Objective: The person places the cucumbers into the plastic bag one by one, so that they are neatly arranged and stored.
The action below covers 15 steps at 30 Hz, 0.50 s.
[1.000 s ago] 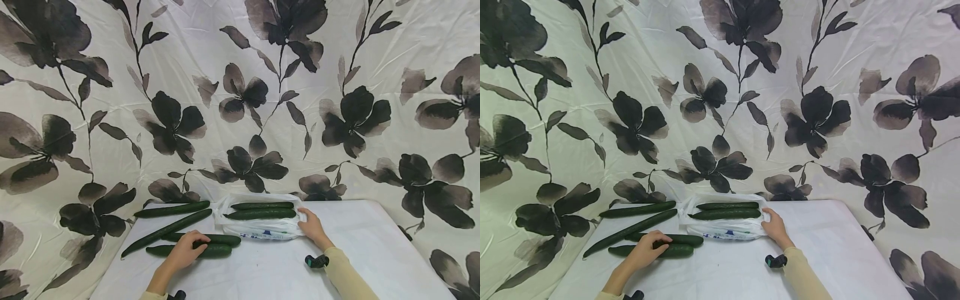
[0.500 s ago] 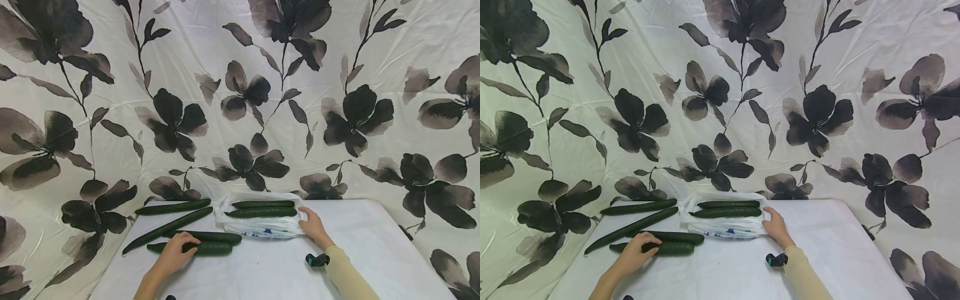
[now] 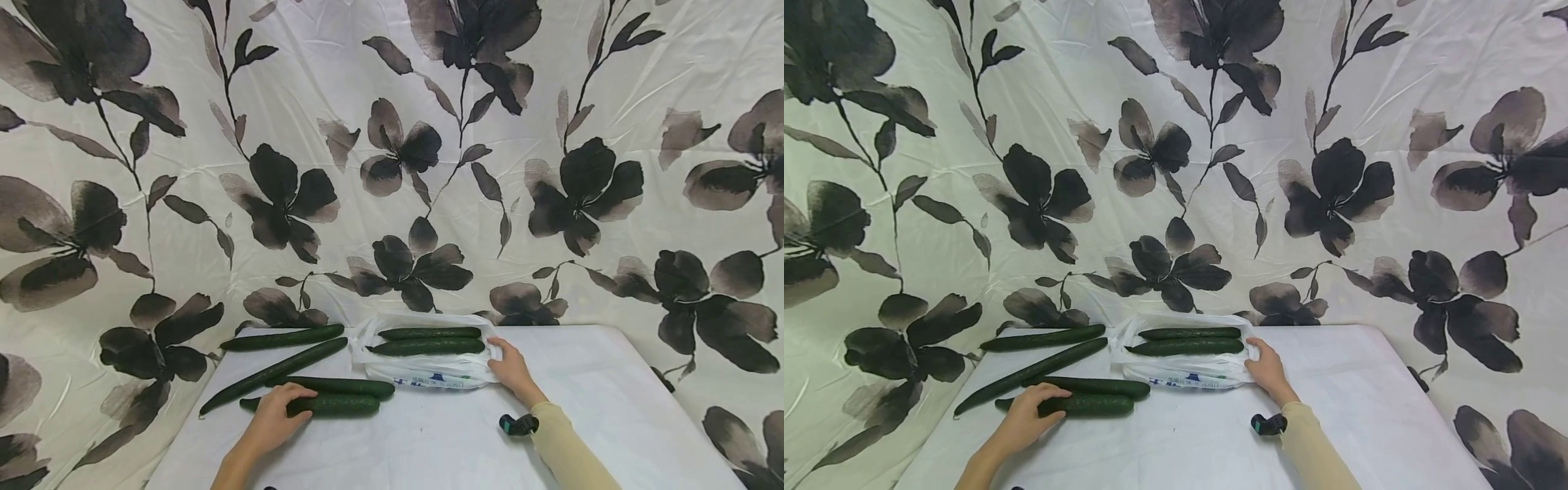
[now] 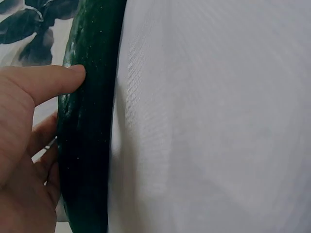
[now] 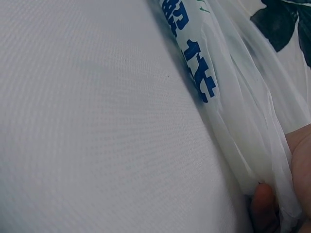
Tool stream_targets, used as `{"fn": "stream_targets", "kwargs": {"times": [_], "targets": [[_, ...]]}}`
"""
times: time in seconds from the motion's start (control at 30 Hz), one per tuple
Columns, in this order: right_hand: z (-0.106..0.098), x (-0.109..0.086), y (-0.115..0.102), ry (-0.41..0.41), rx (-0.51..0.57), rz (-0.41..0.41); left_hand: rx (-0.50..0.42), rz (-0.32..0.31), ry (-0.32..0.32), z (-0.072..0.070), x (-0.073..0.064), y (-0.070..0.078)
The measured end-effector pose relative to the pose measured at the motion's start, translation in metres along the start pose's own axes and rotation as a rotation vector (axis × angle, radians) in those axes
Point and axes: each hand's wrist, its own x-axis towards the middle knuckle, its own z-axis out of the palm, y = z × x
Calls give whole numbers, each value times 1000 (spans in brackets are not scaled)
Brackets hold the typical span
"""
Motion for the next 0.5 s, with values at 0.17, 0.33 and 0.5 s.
{"fn": "stream_targets", "kwargs": {"times": [0.17, 0.33, 0.5], "targets": [[-1, 0, -2, 0, -1, 3, 59, 5, -16, 1, 3, -1], [-1, 0, -2, -4, 0, -2, 71, 44, -33, 2, 5, -3], [-1, 0, 0, 3, -2, -2, 73, 118, -71, 1, 9, -4]]}}
